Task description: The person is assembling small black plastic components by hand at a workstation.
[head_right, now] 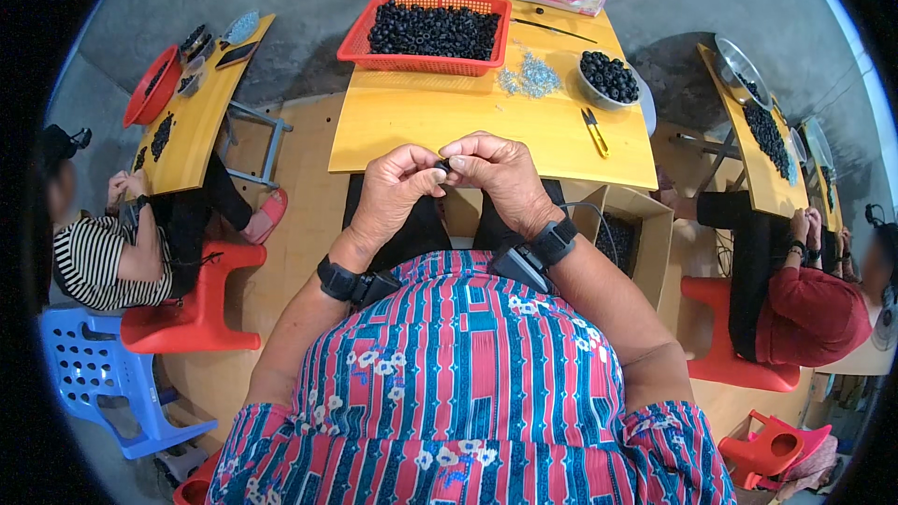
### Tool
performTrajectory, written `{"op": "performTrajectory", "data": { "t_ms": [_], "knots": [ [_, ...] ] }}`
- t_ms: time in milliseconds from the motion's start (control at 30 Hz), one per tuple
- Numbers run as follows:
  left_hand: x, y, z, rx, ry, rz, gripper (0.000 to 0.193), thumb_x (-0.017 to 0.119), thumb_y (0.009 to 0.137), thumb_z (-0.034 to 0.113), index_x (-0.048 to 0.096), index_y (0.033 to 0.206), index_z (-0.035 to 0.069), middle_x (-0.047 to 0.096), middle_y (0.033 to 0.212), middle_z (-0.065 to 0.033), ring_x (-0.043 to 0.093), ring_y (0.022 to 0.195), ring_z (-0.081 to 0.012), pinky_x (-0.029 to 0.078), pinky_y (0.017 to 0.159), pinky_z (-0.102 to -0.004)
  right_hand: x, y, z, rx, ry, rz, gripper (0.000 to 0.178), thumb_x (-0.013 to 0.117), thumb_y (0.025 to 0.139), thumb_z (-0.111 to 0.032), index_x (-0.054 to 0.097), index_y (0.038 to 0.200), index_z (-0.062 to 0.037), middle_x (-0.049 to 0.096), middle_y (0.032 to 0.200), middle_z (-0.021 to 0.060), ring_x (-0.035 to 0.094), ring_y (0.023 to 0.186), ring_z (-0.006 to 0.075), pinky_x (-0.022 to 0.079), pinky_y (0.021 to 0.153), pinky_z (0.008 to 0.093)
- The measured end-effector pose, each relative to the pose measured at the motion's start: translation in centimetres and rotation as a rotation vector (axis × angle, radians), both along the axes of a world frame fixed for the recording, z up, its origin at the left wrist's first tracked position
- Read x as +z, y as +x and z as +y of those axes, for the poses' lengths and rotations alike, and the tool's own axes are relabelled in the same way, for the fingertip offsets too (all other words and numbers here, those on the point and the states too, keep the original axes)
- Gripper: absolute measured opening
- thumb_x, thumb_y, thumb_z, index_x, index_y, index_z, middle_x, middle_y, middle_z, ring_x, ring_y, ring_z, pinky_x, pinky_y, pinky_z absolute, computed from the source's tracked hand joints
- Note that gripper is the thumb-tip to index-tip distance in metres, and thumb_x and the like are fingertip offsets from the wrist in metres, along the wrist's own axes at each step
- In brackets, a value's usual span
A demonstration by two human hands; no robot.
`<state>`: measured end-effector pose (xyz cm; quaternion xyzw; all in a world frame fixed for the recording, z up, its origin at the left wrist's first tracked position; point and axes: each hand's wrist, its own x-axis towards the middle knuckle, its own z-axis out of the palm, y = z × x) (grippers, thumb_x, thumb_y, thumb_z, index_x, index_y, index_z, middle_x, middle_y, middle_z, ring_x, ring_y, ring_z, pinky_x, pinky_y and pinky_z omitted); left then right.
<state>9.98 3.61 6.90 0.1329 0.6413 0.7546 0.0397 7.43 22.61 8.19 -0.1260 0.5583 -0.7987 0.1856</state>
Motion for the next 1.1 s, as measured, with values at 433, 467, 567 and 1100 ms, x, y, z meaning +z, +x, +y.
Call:
{"op": "performTrajectory", "data": {
  "t_ms": [433,467,567,1100],
  "knots": [
    [-0.3,-0.2,0.2,0.028,0.007,-0.027,0.01,0.066,0.088,0.006,0.061,0.093,-0.002,0.065,0.082,-0.0041,0.061,0.073,-0.0079,0.052,0.065,-0.0217,0.5,-0.1,0.0,-0.017,0.135,0.231,0.014,0.057,0.091,-0.003,0.068,0.098,0.0017,0.063,0.094,0.0032,0.064,0.087,0.0121,0.053,0.08,0.0253],
    [-0.3,-0.2,0.3,0.028,0.012,-0.024,0.01,0.066,0.088,0.006,0.061,0.093,-0.002,0.065,0.082,-0.0041,0.061,0.073,-0.0078,0.052,0.065,-0.0217,0.5,-0.1,0.1,-0.017,0.138,0.233,0.014,0.057,0.091,-0.003,0.068,0.099,0.0018,0.063,0.094,0.0033,0.064,0.087,0.0121,0.053,0.08,0.0253],
    [-0.4,-0.2,0.3,0.031,0.019,-0.014,0.01,0.066,0.089,0.006,0.061,0.093,-0.002,0.066,0.083,-0.0043,0.062,0.073,-0.0079,0.053,0.066,-0.0219,0.5,0.1,0.0,-0.03,0.14,0.205,0.015,0.057,0.09,-0.002,0.068,0.1,0.0021,0.063,0.095,0.0039,0.064,0.087,0.0122,0.053,0.081,0.0255],
    [-0.7,0.0,0.5,0.048,0.036,0.007,0.009,0.064,0.089,0.002,0.062,0.097,-0.003,0.068,0.088,-0.0073,0.066,0.08,-0.0116,0.054,0.073,-0.0227,-0.9,0.0,-0.4,0.06,-0.157,-0.12,0.016,0.061,0.092,-0.008,0.066,0.104,0.0014,0.067,0.092,0.0069,0.065,0.081,0.0144,0.055,0.08,0.0297]
  ]
}}
